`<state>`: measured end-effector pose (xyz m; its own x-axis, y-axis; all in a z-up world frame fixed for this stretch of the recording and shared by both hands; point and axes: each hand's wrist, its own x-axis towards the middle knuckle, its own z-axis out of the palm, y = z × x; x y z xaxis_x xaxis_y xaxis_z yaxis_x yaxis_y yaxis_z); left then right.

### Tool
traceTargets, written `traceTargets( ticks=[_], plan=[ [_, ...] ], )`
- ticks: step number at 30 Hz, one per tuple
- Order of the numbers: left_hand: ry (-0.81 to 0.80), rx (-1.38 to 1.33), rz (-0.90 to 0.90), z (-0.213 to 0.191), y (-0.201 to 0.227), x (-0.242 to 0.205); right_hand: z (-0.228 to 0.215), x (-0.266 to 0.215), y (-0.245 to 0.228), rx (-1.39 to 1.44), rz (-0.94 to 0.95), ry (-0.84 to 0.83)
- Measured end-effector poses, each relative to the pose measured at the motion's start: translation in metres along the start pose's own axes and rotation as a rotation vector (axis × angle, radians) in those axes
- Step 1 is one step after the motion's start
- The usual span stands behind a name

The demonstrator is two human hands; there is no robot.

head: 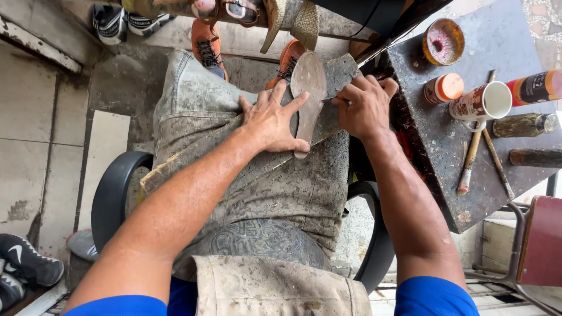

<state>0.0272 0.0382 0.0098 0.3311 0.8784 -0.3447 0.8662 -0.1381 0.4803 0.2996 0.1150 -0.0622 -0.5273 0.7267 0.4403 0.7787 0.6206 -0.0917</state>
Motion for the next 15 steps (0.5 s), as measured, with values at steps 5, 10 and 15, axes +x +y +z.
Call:
traceTargets(
  ticks=[5, 10, 15],
  plan=[
    [-0.006, -0.002, 0.0, -0.005, 0.003, -0.006, 0.011, -0.001, -0.003, -0.029, 0.058, 0.05],
    [0.012, 0.017, 0.013, -0.004, 0.001, 0.0, -0.004, 0.009, -0.011, -0.016, 0.054, 0.027],
    [-0.017, 0.017, 0.005, -0.003, 0.0, -0.005, 0.012, -0.006, -0.019, -0.097, 0.146, 0.023]
  ],
)
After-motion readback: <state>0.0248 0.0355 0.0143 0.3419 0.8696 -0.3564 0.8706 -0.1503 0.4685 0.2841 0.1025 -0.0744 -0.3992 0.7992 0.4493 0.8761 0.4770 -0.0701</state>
